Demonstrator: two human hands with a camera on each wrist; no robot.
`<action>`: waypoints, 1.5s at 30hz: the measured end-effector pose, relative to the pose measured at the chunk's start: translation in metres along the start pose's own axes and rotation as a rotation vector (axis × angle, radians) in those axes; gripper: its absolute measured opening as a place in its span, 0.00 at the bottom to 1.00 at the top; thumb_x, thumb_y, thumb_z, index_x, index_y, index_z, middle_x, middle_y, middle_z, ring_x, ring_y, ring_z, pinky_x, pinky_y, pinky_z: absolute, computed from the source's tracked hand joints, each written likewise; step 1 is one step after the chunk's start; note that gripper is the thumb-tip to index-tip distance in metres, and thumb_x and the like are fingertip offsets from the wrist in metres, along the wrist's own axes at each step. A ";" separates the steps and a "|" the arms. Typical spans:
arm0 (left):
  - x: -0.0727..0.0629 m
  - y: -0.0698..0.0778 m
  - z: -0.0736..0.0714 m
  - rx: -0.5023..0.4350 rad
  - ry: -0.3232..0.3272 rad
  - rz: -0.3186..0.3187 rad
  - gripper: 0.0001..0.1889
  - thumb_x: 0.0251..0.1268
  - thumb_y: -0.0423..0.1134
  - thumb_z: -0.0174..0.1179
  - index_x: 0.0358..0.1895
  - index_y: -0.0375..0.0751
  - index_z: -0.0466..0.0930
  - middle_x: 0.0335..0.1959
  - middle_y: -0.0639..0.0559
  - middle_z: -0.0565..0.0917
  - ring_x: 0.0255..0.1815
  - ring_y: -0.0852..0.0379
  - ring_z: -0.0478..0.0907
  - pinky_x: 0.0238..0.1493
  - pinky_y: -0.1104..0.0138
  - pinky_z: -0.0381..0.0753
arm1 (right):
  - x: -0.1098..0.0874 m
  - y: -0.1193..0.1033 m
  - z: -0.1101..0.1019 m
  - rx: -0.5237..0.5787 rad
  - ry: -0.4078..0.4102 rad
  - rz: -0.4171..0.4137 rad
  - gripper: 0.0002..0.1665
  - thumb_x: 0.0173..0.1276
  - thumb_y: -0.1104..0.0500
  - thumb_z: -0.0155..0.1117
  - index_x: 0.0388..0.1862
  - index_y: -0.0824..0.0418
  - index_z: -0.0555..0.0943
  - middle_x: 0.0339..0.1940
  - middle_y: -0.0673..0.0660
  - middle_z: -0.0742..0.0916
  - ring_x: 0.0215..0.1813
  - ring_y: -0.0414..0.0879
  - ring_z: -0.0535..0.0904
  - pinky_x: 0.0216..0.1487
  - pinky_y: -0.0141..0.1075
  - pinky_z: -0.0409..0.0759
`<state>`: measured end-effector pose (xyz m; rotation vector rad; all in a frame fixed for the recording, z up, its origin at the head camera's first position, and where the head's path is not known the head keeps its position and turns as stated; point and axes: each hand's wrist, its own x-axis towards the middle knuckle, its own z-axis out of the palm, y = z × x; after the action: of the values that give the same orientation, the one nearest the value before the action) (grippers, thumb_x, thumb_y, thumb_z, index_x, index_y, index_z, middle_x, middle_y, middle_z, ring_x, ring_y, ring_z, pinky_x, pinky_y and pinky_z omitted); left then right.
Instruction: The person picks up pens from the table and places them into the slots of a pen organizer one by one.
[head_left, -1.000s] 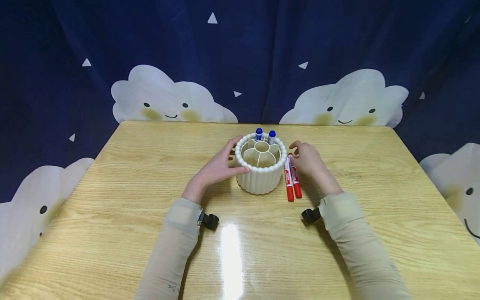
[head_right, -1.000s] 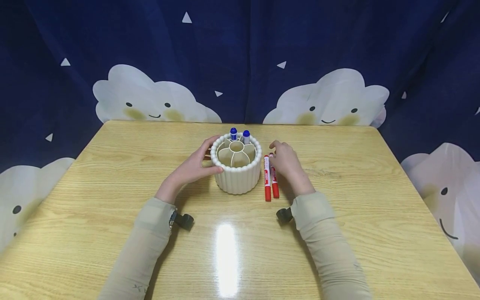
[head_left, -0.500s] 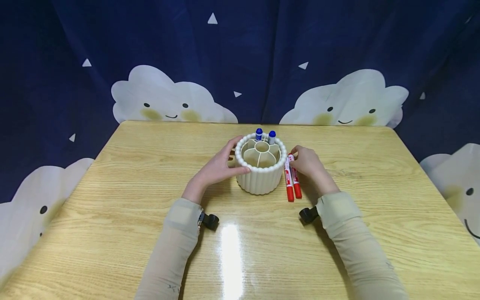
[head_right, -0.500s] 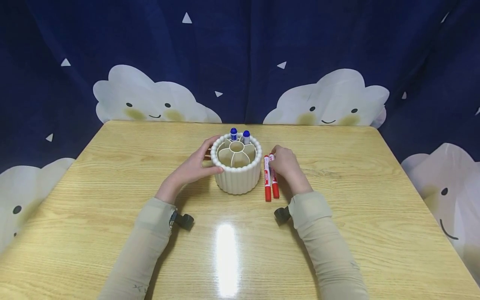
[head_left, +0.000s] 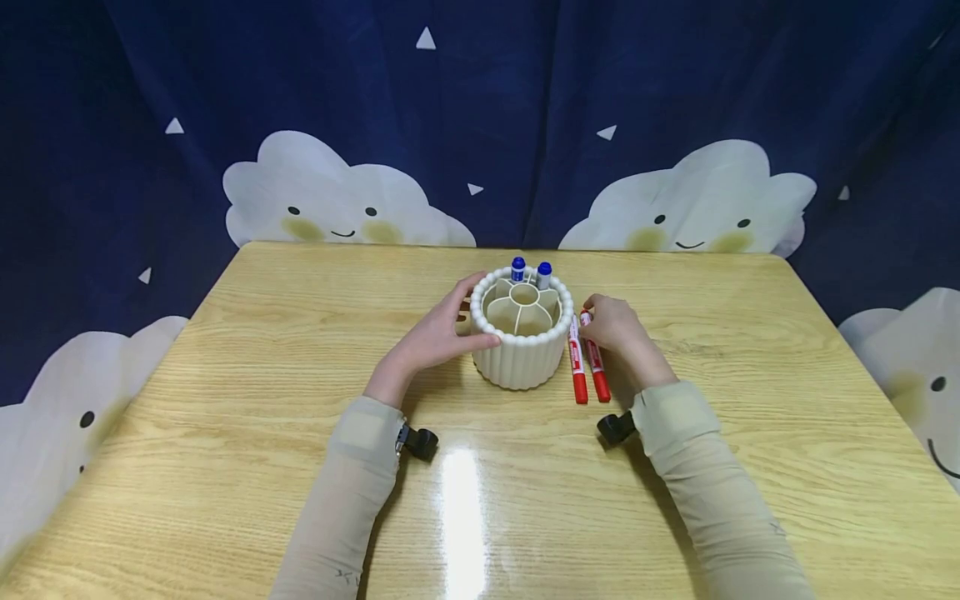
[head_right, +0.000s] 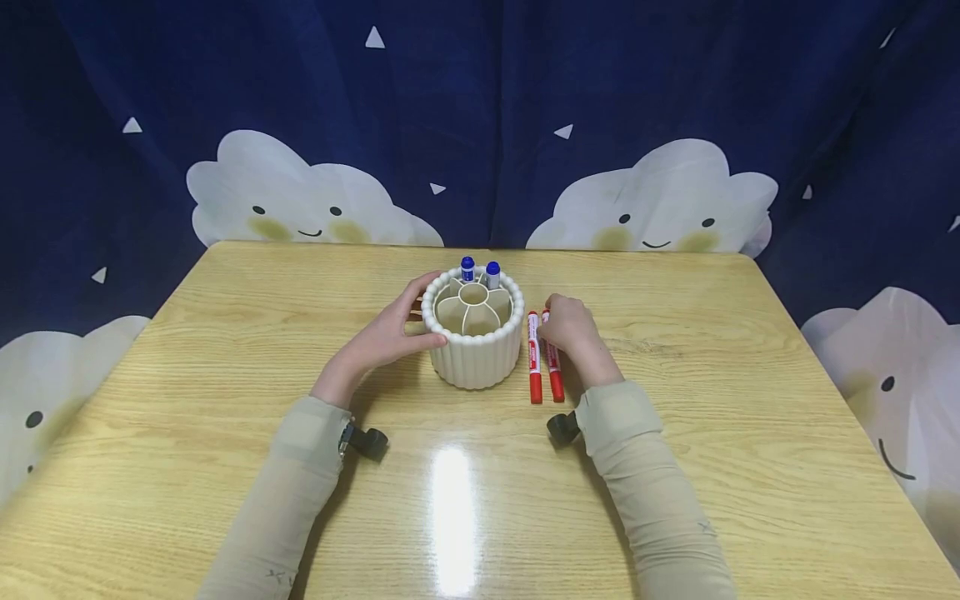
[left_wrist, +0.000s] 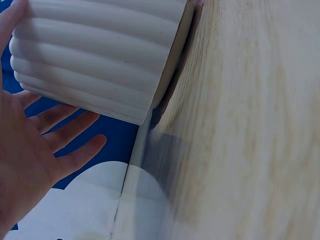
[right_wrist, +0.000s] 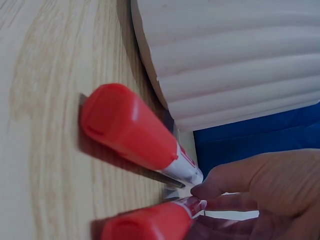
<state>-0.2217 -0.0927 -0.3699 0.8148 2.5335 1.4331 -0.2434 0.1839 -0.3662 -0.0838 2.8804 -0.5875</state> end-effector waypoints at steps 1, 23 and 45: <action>0.000 0.000 0.000 0.001 -0.001 -0.002 0.50 0.48 0.55 0.66 0.71 0.54 0.44 0.66 0.53 0.61 0.58 0.50 0.66 0.57 0.56 0.70 | 0.000 0.000 0.000 -0.004 -0.002 0.001 0.30 0.55 0.60 0.59 0.56 0.73 0.69 0.45 0.69 0.80 0.45 0.58 0.73 0.50 0.49 0.73; -0.001 -0.003 0.002 -0.004 0.007 -0.008 0.50 0.47 0.56 0.66 0.71 0.57 0.44 0.66 0.53 0.60 0.58 0.52 0.67 0.56 0.56 0.70 | -0.023 -0.012 -0.027 0.114 0.296 -0.166 0.30 0.52 0.65 0.56 0.56 0.71 0.68 0.43 0.70 0.78 0.44 0.59 0.74 0.42 0.49 0.74; -0.002 0.001 0.000 -0.009 0.004 -0.003 0.51 0.48 0.55 0.66 0.72 0.50 0.43 0.67 0.52 0.60 0.58 0.50 0.66 0.56 0.56 0.70 | -0.062 -0.056 -0.067 0.203 0.571 -0.340 0.25 0.54 0.66 0.58 0.54 0.65 0.71 0.42 0.63 0.77 0.39 0.55 0.79 0.40 0.45 0.75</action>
<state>-0.2196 -0.0928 -0.3691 0.8068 2.5278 1.4458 -0.1960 0.1636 -0.2724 -0.4506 3.3503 -1.1232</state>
